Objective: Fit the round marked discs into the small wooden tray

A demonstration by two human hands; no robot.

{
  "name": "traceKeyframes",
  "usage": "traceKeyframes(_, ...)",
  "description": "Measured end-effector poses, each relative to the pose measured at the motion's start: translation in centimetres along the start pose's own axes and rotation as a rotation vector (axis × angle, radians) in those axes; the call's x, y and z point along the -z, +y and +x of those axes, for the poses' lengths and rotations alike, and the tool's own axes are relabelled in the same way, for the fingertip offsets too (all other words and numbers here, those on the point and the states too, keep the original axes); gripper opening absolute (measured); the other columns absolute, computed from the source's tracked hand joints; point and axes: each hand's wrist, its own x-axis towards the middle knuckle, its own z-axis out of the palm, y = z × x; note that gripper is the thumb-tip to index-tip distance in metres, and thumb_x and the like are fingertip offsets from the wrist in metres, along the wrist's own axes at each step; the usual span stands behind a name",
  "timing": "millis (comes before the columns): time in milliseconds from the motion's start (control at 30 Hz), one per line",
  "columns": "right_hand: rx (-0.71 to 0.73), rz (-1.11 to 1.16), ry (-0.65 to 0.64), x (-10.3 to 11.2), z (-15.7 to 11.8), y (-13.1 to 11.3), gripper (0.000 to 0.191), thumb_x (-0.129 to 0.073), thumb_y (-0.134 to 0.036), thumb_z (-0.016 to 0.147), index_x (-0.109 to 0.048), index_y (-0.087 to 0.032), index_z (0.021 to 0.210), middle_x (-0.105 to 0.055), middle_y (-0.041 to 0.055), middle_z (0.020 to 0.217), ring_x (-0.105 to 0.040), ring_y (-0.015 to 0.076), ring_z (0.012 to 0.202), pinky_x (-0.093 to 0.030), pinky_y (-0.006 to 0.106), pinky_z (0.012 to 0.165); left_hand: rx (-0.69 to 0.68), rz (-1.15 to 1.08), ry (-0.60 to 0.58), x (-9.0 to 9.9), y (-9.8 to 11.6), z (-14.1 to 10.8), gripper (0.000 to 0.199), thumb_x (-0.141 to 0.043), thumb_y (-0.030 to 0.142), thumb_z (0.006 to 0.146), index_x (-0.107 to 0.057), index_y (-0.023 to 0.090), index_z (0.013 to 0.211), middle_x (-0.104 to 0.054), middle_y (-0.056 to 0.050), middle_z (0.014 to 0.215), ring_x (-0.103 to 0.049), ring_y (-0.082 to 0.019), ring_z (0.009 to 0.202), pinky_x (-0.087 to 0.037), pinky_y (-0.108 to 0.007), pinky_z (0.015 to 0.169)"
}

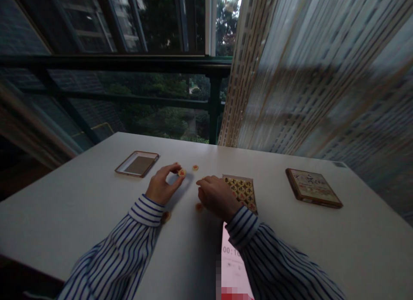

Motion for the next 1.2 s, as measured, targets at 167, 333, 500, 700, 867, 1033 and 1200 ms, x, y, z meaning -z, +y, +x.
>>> traceKeyframes(167,-0.006,0.014,0.038,0.3,0.1,0.3,0.025,-0.044,-0.016,0.083,-0.063,-0.015,0.100,-0.065,0.0081,0.091,-0.056,0.0167,0.087,-0.041,0.028,0.081,-0.005,-0.003,0.025,0.1,0.4,0.1,0.024,-0.062,0.023,0.071,-0.057,0.017,0.094,-0.065,-0.004,0.084,-0.060,-0.016,0.076,-0.049,-0.033,0.077)
traceKeyframes(333,-0.020,0.088,0.088,1.1,0.3,0.6,0.025,-0.043,-0.017,0.084,-0.063,-0.014,0.099,-0.065,0.0086,0.092,-0.057,0.0163,0.087,-0.043,0.029,0.081,-0.003,-0.004,0.041,0.3,0.5,0.1,0.023,-0.062,0.023,0.071,-0.057,0.018,0.093,-0.065,-0.004,0.084,-0.060,-0.016,0.078,-0.048,-0.032,0.076)
traceKeyframes(500,-0.025,0.158,0.148,1.9,0.1,1.3,0.024,-0.044,-0.018,0.083,-0.062,-0.016,0.099,-0.065,0.0073,0.093,-0.057,0.0164,0.089,-0.043,0.030,0.083,-0.002,0.003,0.042,0.6,0.5,0.3,0.022,-0.061,0.022,0.072,-0.056,0.018,0.092,-0.064,-0.004,0.085,-0.059,-0.015,0.074,-0.047,-0.031,0.073)
traceKeyframes(700,-0.052,0.202,0.213,3.4,-0.8,2.1,0.022,-0.046,-0.017,0.081,-0.063,-0.017,0.096,-0.065,0.0060,0.092,-0.057,0.0164,0.087,-0.044,0.031,0.082,-0.087,0.077,-0.013,1.0,1.2,0.6,0.022,-0.060,0.022,0.073,-0.055,0.018,0.093,-0.062,-0.003,0.080,-0.058,-0.016,0.075,-0.045,-0.033,0.074)
traceKeyframes(867,-0.099,0.215,0.252,4.9,-2.0,2.9,0.022,-0.047,-0.018,0.081,-0.062,-0.017,0.097,-0.065,0.0057,0.091,-0.058,0.0159,0.085,-0.045,0.031,0.079,-0.109,0.062,-0.037,1.2,2.7,0.9,0.019,-0.058,0.023,0.074,-0.054,0.019,0.093,-0.062,-0.003,0.081,-0.058,-0.016,0.075,-0.045,-0.032,0.074)
traceKeyframes(1033,-0.120,0.205,0.248,5.8,-2.9,3.4,0.022,-0.047,-0.018,0.081,-0.063,-0.016,0.097,-0.065,0.0065,0.091,-0.058,0.0156,0.083,-0.045,0.031,0.078,-0.096,0.020,-0.050,0.9,4.4,1.3,0.022,-0.059,0.022,0.073,-0.055,0.018,0.094,-0.063,-0.003,0.084,-0.057,-0.016,0.075,-0.045,-0.032,0.074)
traceKeyframes(1200,-0.110,0.201,0.278,6.2,-3.5,3.7,0.022,-0.047,-0.019,0.081,-0.063,-0.016,0.096,-0.065,0.0068,0.091,-0.058,0.0162,0.085,-0.045,0.031,0.079,-0.086,-0.030,-0.074,0.1,6.0,1.6,0.024,-0.060,0.024,0.072,-0.055,0.018,0.095,-0.063,-0.004,0.086,-0.057,-0.016,0.077,-0.045,-0.032,0.074)
